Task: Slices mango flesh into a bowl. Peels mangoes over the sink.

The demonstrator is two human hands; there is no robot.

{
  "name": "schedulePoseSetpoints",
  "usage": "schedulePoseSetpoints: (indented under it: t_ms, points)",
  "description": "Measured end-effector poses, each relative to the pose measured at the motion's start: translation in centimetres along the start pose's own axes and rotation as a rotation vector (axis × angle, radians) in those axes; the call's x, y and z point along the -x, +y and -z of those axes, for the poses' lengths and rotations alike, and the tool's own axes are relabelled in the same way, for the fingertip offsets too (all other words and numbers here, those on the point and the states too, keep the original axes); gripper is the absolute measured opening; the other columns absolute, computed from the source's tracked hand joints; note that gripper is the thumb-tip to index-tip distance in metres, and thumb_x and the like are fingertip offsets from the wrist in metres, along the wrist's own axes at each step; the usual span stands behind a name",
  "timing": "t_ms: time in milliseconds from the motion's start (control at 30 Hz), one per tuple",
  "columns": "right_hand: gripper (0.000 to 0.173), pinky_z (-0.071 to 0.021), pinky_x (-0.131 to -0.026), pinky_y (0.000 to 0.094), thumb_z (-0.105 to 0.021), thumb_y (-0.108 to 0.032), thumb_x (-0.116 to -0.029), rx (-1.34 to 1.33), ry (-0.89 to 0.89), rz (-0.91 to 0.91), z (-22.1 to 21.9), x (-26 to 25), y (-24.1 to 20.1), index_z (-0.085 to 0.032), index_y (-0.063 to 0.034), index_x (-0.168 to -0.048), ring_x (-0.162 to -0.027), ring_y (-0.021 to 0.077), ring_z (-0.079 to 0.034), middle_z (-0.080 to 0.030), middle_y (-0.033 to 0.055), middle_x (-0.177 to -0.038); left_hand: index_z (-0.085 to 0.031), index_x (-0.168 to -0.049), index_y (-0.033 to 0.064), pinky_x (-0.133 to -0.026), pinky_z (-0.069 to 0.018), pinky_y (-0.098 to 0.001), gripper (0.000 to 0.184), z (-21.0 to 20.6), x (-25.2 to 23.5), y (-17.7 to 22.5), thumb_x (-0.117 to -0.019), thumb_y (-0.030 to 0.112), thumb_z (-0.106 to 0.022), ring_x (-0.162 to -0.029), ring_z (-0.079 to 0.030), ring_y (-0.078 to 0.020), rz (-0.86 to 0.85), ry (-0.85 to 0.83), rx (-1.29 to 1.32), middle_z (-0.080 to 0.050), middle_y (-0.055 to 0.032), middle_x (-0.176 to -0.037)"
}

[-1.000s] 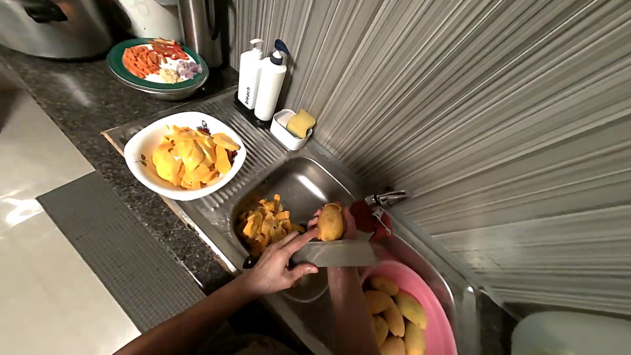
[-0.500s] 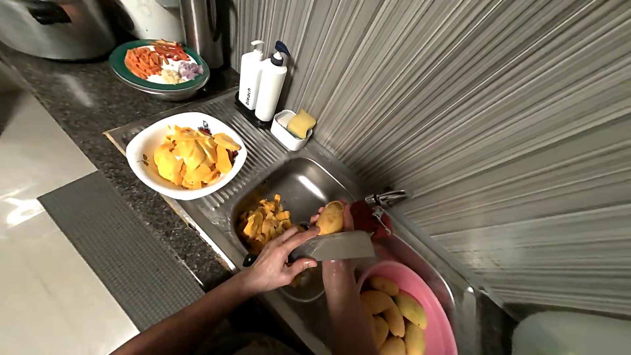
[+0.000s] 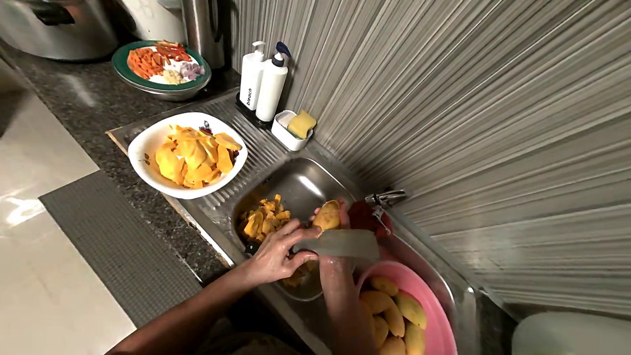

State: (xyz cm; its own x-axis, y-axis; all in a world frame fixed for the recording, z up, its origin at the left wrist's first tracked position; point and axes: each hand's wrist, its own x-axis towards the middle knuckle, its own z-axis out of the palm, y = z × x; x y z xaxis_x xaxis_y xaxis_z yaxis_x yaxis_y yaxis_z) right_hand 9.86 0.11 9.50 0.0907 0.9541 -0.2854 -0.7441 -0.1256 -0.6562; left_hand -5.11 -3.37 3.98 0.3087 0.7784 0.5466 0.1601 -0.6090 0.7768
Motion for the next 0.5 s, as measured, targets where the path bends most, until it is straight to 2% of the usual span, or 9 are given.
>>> schedulePoseSetpoints:
  t_ms: [100,167,233,300,400,433,467,500]
  points:
    - [0.035,-0.0609,-0.064,0.0335,-0.033,-0.037,-0.1107,-0.003,-0.022,0.068,0.4,0.3,0.6,-0.055,-0.0126,-0.123,-0.075,0.0188,-0.071,-0.068,0.0076,-0.09,-0.064,-0.133,0.0162,-0.089,-0.0578,-0.0305,0.044,0.2,-0.4,-0.1,-0.0964,0.039,-0.071,-0.103,-0.065,-0.0129,0.01,-0.006,0.054,-0.065,-0.0096,-0.116]
    - [0.033,-0.0614,-0.069,0.032,-0.032,-0.034,-0.111,-0.001,-0.063,0.091,1.0,0.1,0.5,-0.053,-0.0132,-0.125,-0.08,0.0165,-0.071,-0.068,0.0053,-0.093,-0.059,-0.142,0.0179,-0.093,-0.0571,-0.0321,0.053,0.7,-0.4,-0.1,-0.0968,0.043,-0.069,-0.107,-0.065,-0.0136,0.064,-0.055,0.068,-0.066,-0.0102,-0.123]
    - [0.032,-0.0618,-0.07,0.0317,-0.033,-0.033,-0.1108,0.0,-0.099,0.075,1.4,-0.3,0.2,-0.053,-0.0128,-0.125,-0.08,0.0166,-0.071,-0.068,0.0055,-0.094,-0.054,-0.15,0.0217,-0.093,-0.0553,-0.031,0.059,1.4,-0.5,-0.1,-0.0978,0.045,-0.067,-0.107,-0.064,-0.013,0.114,-0.123,0.097,-0.065,-0.01,-0.123]
    - [0.032,-0.0622,-0.07,0.0318,-0.034,-0.032,-0.1106,0.039,-0.149,0.047,1.9,-0.5,0.0,-0.051,-0.0114,-0.128,-0.081,0.0177,-0.071,-0.068,0.0073,-0.095,-0.055,-0.15,0.0232,-0.096,-0.0534,-0.0295,0.056,1.8,-0.6,-0.3,-0.0995,0.045,-0.064,-0.11,-0.062,-0.0124,0.141,-0.184,0.143,-0.065,-0.0092,-0.125]
    - [0.035,-0.0625,-0.072,0.0313,-0.033,-0.028,-0.1109,0.129,-0.2,0.026,2.8,-0.7,-0.3,-0.048,-0.0101,-0.136,-0.085,0.0179,-0.072,-0.069,0.0084,-0.102,-0.057,-0.148,0.0197,-0.107,-0.0478,-0.0313,0.051,2.5,-0.8,-0.2,-0.102,0.04,-0.061,-0.125,-0.058,-0.0116,0.187,-0.251,0.274,-0.061,-0.0069,-0.141]
    - [0.036,-0.062,-0.073,0.0303,-0.031,-0.027,-0.1112,0.165,-0.177,0.014,2.9,-0.6,-0.5,-0.048,-0.01,-0.137,-0.086,0.0163,-0.071,-0.069,0.0074,-0.103,-0.056,-0.148,0.0195,-0.102,-0.05,-0.0267,0.049,2.7,-0.9,-0.2,-0.1026,0.039,-0.061,-0.121,-0.06,-0.0067,0.226,-0.267,0.328,-0.06,-0.0037,-0.143]
    - [0.036,-0.0614,-0.073,0.0291,-0.029,-0.025,-0.1109,0.206,-0.154,0.001,2.8,-0.4,-0.8,-0.048,-0.0098,-0.137,-0.086,0.014,-0.07,-0.068,0.0058,-0.104,-0.056,-0.148,0.0198,-0.083,-0.0524,-0.0192,0.048,2.9,-1.1,-0.1,-0.1029,0.036,-0.061,-0.101,-0.062,0.0,0.281,-0.26,0.395,-0.062,0.0004,-0.139]
    - [0.037,-0.0612,-0.073,0.0289,-0.03,-0.024,-0.1098,0.249,-0.14,-0.015,2.9,-0.2,-1.0,-0.049,-0.0094,-0.137,-0.087,0.013,-0.07,-0.068,0.005,-0.104,-0.056,-0.147,0.0194,-0.062,-0.0485,-0.0161,0.047,3.0,-1.3,0.0,-0.1029,0.032,-0.061,-0.077,-0.058,0.002,0.352,-0.232,0.49,-0.066,0.0028,-0.127]
